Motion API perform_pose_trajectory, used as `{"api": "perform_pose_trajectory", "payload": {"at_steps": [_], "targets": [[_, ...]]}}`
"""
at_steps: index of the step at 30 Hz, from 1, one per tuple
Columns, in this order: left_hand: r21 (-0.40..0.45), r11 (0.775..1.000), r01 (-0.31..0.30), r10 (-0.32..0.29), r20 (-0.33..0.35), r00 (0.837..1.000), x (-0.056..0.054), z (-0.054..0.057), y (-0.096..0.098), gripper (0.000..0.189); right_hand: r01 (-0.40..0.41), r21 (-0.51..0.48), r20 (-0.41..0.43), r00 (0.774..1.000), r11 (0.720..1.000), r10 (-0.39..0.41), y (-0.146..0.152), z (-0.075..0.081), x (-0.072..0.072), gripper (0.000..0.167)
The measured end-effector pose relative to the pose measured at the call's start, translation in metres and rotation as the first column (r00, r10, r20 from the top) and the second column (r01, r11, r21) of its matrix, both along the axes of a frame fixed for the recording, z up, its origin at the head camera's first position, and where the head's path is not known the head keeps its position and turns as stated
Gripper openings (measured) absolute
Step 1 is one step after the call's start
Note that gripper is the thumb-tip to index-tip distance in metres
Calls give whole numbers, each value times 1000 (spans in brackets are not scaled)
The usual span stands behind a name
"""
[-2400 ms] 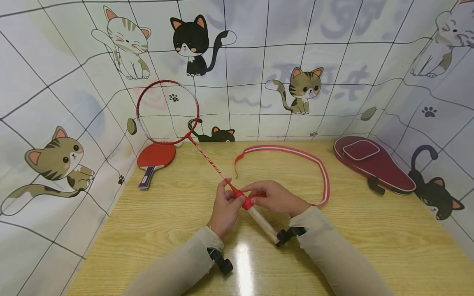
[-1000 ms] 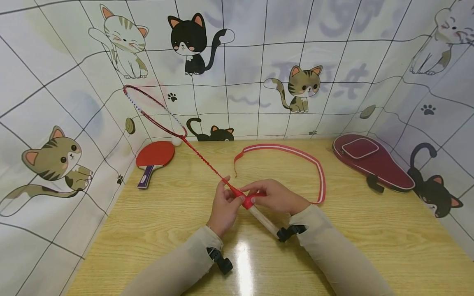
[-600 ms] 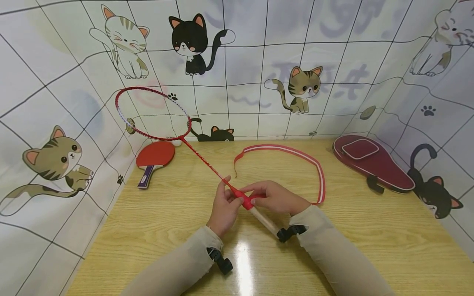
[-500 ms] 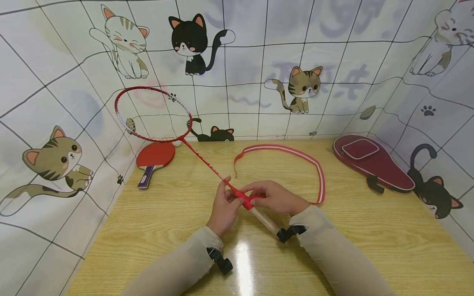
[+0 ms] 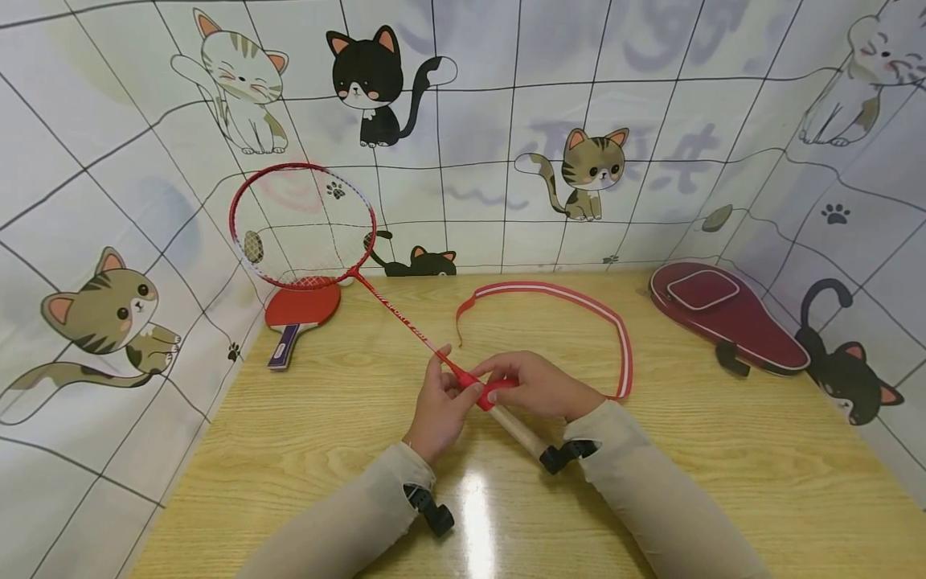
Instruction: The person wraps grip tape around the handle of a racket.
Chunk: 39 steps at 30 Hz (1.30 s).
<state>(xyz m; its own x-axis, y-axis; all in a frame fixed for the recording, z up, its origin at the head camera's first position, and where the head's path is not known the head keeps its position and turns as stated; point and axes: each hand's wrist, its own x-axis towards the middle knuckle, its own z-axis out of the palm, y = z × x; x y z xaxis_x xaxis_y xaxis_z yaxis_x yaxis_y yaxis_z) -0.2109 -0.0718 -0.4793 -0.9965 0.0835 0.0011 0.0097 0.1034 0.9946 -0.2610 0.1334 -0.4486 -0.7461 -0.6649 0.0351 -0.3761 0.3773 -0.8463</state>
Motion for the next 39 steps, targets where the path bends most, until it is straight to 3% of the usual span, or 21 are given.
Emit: {"api": "perform_pose_trajectory", "payload": {"at_steps": [22,31,39], "targets": [[86,996,0,1,-15,1000,-4,-2,3,77,-22,10,15,1000,1000,22,7,5,-3,44],[84,996,10,-10,-6,1000,-2,-1,1,77,-52,25,104,993,998,49,7,1,-4,53],[51,999,17,-15,-38,999,-1,-2,1,75,-35,28,53,998,999,33,5,1,-1,49]]}}
